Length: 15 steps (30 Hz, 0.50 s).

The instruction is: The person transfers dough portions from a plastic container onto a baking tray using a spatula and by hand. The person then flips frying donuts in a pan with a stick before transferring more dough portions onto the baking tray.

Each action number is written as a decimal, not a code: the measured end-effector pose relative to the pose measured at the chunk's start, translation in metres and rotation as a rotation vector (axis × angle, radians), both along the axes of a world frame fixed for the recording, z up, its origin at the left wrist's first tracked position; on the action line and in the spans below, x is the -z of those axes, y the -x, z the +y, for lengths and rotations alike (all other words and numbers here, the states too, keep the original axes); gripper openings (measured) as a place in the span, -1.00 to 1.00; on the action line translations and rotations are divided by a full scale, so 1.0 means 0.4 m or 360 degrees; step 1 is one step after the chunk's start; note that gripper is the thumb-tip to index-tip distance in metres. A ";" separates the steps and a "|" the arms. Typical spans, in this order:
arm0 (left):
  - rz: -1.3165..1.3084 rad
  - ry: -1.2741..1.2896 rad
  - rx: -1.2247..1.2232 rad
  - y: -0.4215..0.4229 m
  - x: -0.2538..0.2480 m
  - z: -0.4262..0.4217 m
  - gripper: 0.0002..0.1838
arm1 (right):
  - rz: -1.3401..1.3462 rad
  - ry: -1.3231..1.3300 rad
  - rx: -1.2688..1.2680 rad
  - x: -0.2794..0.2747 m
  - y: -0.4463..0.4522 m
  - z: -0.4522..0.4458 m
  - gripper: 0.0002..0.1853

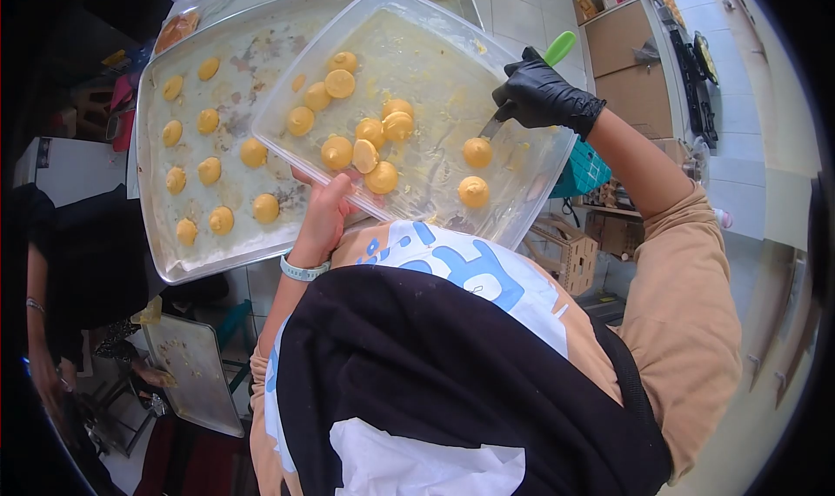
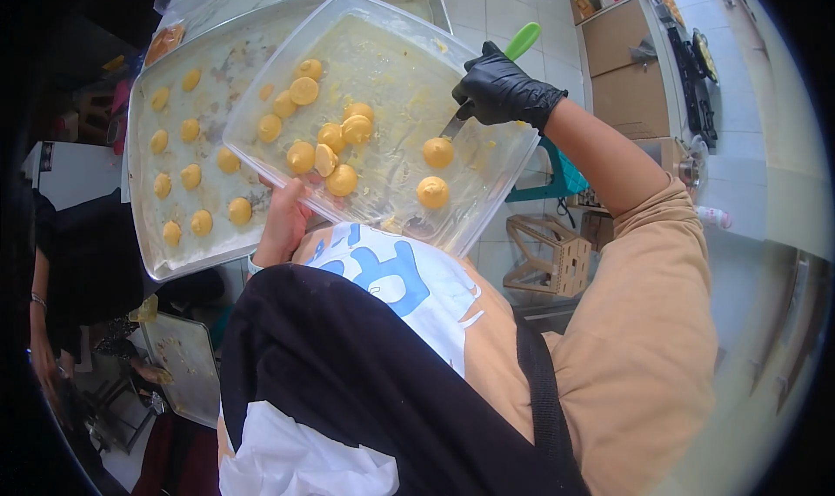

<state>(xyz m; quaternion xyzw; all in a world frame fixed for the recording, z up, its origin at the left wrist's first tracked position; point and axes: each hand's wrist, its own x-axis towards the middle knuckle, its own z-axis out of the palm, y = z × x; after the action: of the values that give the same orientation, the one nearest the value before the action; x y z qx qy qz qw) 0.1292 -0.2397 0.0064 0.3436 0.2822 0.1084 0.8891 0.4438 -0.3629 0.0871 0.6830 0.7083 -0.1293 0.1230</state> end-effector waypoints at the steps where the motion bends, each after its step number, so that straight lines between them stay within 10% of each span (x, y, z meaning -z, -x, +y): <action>1: -0.0008 0.0000 -0.0004 -0.001 -0.001 0.000 -0.52 | 0.0012 0.0036 0.0028 -0.004 0.006 0.000 -0.91; 15: -0.0031 0.0002 0.0035 -0.003 0.029 0.000 -0.60 | -0.0103 -0.0264 -0.0121 -0.062 0.048 -0.004 -0.87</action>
<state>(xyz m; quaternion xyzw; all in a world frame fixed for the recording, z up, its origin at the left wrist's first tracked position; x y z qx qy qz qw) 0.1302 -0.2396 -0.0052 0.3450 0.2699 0.1017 0.8932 0.4244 -0.3643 0.1121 0.6673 0.7376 -0.0434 0.0937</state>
